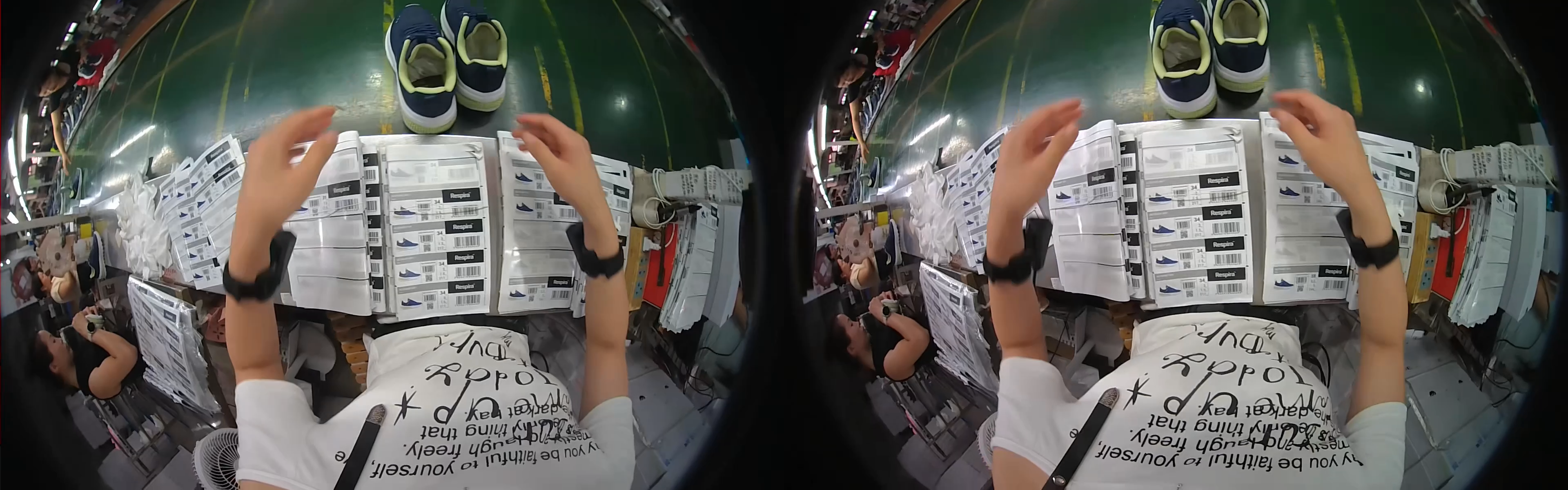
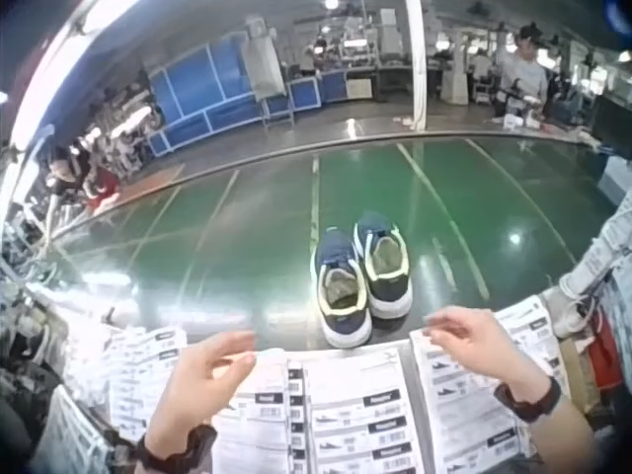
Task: Inspecting a pair of blue shoes and checking associated labels at a factory workstation.
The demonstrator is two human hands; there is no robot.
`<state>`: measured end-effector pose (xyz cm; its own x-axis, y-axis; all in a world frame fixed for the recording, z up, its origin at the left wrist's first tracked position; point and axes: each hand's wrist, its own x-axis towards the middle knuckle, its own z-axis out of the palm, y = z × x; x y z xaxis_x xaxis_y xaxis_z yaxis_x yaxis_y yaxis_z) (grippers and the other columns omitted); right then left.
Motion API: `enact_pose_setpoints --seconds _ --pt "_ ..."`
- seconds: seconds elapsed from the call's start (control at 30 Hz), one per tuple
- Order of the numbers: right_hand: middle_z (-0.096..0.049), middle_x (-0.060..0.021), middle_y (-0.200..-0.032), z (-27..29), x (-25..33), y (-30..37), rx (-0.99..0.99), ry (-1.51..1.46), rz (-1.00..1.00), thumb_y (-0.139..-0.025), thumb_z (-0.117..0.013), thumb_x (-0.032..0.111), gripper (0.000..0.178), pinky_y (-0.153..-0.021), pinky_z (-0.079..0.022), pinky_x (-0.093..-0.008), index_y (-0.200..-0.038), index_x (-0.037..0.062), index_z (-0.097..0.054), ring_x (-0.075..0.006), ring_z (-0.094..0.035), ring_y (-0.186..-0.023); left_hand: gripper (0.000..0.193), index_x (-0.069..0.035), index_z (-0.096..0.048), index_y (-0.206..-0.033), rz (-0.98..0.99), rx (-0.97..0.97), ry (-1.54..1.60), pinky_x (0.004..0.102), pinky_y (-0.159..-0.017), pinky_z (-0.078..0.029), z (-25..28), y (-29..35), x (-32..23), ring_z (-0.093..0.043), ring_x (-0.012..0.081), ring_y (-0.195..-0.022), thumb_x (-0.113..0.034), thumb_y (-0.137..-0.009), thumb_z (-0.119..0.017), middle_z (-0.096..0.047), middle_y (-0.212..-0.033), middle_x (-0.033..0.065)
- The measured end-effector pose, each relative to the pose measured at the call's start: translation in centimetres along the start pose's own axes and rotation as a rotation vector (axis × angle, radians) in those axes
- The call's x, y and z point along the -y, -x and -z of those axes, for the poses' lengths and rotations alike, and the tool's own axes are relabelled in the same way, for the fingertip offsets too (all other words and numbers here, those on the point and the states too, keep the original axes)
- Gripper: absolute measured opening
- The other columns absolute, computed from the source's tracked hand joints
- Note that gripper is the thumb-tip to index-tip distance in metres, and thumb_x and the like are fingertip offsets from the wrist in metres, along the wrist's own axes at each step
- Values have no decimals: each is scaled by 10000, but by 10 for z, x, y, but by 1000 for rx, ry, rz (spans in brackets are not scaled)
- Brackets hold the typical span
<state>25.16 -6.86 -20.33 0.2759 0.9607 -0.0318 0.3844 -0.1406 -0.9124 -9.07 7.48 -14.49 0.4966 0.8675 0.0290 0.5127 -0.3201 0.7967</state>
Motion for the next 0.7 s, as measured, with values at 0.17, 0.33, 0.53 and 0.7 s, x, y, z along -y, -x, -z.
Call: enact_pose_setpoints --seconds 0.17,0.33,0.53,0.7 --pt "-739 -111 -938 -8 14 67 -52 102 -149 -942 -595 108 231 -759 -538 -266 -1124 -21 -657 -152 -704 -845 440 -6 -622 -1216 35 -124 -249 470 -1041 -401 -26 107 -5 -494 397 -1278 -164 -824 -746 -580 -1310 208" --pt "-707 -84 -887 -27 36 96 82 221 -277 -895 -645 89 289 -613 -505 -247 -1175 15 -644 -120 -642 -723 455 -11 -611 -1226 80 -219 -296 505 -1018 -367 -88 136 -26 -421 418 -1254 -105 -797 -731 -502 -1374 206" --pt "-645 -96 -951 -69 37 104 66 153 -259 -884 -659 104 426 -587 -484 -264 -1277 -32 -566 -145 -591 -633 493 10 -592 -1251 -12 -51 -454 494 -1002 -369 -121 120 -39 -480 414 -1160 -222 -836 -724 -539 -1297 259" --pt "-596 -68 -895 -81 38 100 134 -433 -480 -922 -643 165 427 -677 -457 -261 -1301 -12 -556 -129 -526 -720 525 84 -548 -1252 -56 129 -236 653 -1042 -304 -125 112 -46 -450 607 -1200 -335 -943 -620 -518 -1256 390"
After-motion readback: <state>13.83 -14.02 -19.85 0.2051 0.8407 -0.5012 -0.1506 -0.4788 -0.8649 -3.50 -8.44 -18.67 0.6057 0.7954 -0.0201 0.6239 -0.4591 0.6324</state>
